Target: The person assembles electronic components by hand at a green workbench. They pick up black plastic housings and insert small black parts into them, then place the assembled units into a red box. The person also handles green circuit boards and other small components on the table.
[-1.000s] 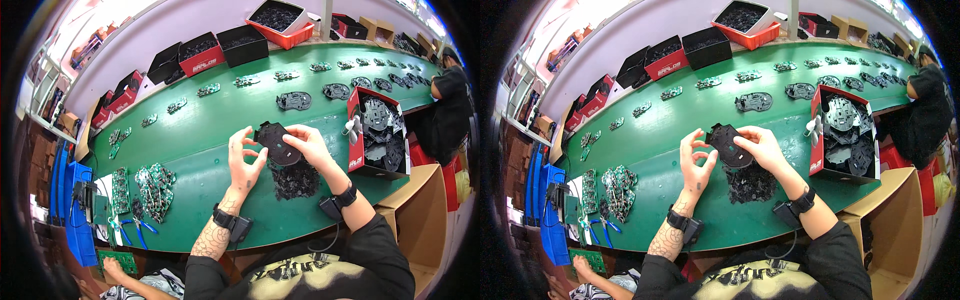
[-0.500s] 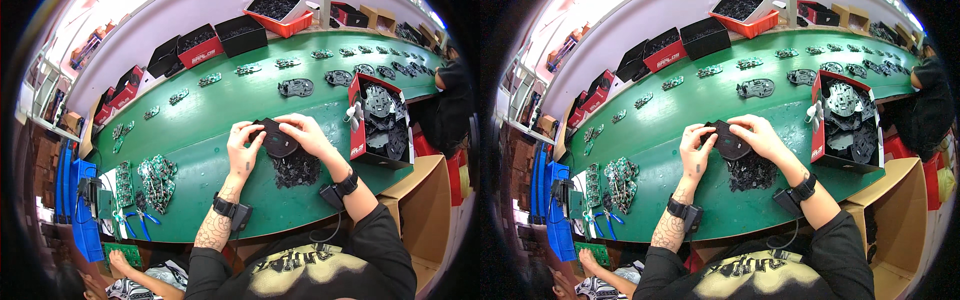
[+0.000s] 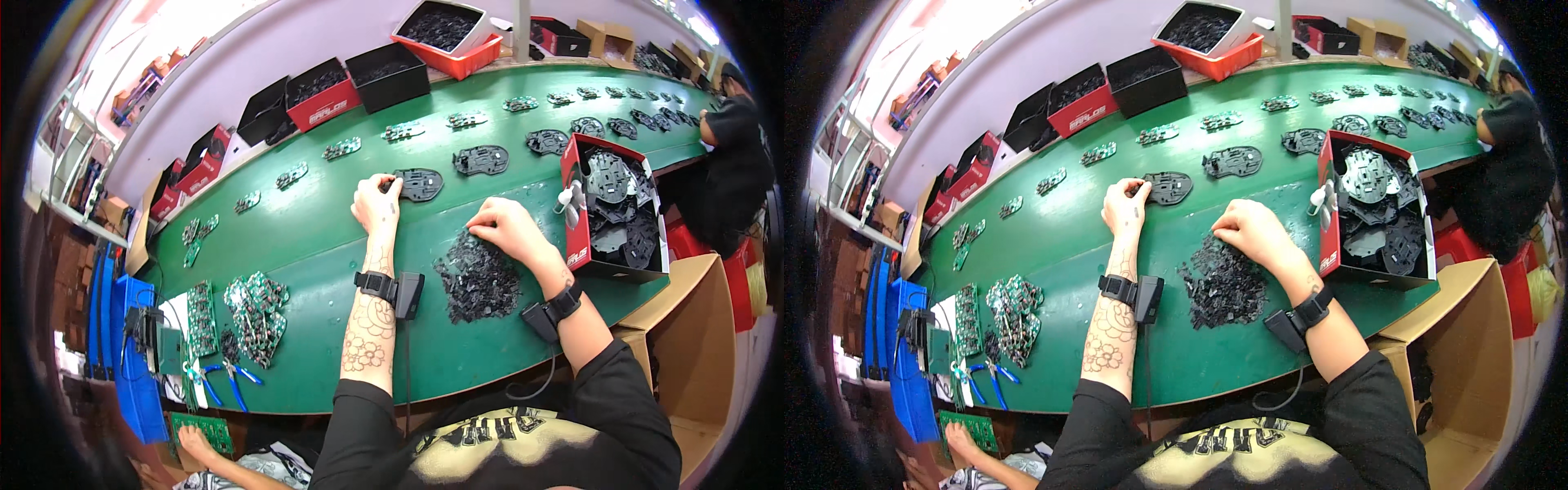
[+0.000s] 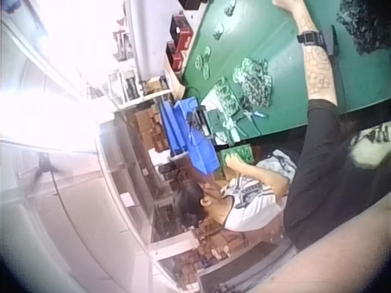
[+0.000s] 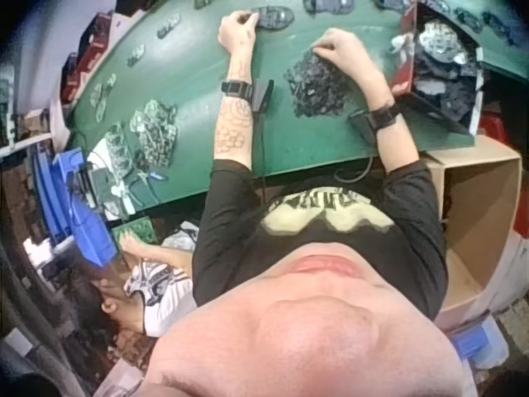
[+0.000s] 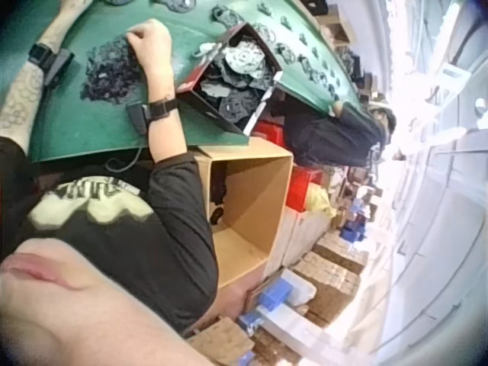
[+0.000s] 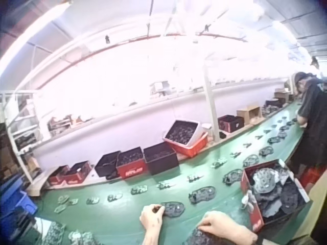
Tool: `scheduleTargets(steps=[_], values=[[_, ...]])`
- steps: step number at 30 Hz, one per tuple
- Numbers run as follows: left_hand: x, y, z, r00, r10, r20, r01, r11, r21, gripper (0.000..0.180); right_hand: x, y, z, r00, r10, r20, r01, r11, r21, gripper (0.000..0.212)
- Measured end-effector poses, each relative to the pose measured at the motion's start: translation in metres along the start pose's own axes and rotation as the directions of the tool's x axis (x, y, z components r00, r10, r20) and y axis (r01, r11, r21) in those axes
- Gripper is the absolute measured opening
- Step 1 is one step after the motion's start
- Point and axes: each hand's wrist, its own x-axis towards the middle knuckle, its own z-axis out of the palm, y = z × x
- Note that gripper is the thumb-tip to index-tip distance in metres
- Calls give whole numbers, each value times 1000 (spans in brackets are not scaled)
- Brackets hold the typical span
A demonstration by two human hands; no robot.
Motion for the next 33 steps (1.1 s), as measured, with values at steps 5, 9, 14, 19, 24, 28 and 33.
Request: scheduleTargets(steps=[5, 9, 14, 19, 24, 28, 33], values=[[1, 9, 5, 997, 42, 70, -48, 994, 97, 23, -5, -1, 4, 997, -70, 14, 71, 993, -89, 11], [-1, 7, 6, 984, 174, -31, -171, 981, 90, 30, -7, -5, 2, 996, -72, 55, 76, 993, -87, 12], [-21, 102, -5, 951, 307, 37, -249, 833, -493, 27, -12, -3, -2, 993, -72, 96, 88, 981, -174, 10], [-100, 236, -26, 465, 792, 396, -668, 608, -429, 27, -1, -22, 21, 985, -173, 16, 174, 983, -54, 12], [-115, 281, 60, 519, 743, 421, -751, 633, -190, 43, 0, 19, 15, 967, -200, 158, 200, 980, 16, 7], [-127, 279, 107, 573, 695, 435, -735, 670, -101, 54, 0, 36, 18, 973, -155, 168, 152, 988, 32, 9], [-124, 272, 104, 656, 695, 294, -651, 719, -245, 65, -1, 23, 15, 977, -201, 65, 207, 974, -90, 8]])
